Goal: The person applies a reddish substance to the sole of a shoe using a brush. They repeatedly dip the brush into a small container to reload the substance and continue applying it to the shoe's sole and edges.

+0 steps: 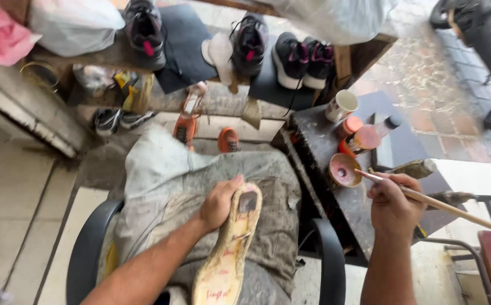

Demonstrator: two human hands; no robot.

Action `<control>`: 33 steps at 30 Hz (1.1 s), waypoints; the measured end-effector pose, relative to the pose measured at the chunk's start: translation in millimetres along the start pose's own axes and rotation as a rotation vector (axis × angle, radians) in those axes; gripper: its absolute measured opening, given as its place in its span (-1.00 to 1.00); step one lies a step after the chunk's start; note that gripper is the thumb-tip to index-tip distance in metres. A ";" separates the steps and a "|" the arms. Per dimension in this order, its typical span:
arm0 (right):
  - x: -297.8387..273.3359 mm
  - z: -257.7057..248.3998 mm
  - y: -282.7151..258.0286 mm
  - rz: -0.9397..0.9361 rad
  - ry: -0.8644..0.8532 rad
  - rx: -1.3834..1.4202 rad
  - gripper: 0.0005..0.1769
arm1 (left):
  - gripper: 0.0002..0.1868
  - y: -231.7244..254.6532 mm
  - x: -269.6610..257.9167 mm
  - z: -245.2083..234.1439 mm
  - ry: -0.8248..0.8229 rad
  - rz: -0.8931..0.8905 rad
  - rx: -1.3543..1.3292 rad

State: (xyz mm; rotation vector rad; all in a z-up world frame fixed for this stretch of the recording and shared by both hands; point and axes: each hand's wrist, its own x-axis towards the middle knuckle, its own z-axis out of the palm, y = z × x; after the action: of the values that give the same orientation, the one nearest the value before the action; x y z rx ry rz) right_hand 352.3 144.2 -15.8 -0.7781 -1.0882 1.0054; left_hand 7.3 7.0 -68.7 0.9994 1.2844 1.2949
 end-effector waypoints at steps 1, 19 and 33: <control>-10.4 7.5 -13.9 0.038 -0.006 -0.009 -0.86 | -0.45 -1.0 2.6 2.1 0.016 -0.036 -0.006; -113.2 159.5 -75.2 -0.428 -1.092 -0.280 -0.90 | -0.48 31.5 -16.7 8.3 -0.172 0.197 -0.212; -116.1 156.2 -75.3 -0.576 -0.905 -0.368 -0.87 | -0.49 32.8 -20.2 7.8 -0.146 0.140 -0.201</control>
State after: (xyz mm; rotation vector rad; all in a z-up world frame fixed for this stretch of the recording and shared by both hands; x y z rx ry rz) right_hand 207.3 13.6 58.2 -0.2135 -2.1719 0.6454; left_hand 14.6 -9.2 -33.6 1.0341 0.9676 1.4000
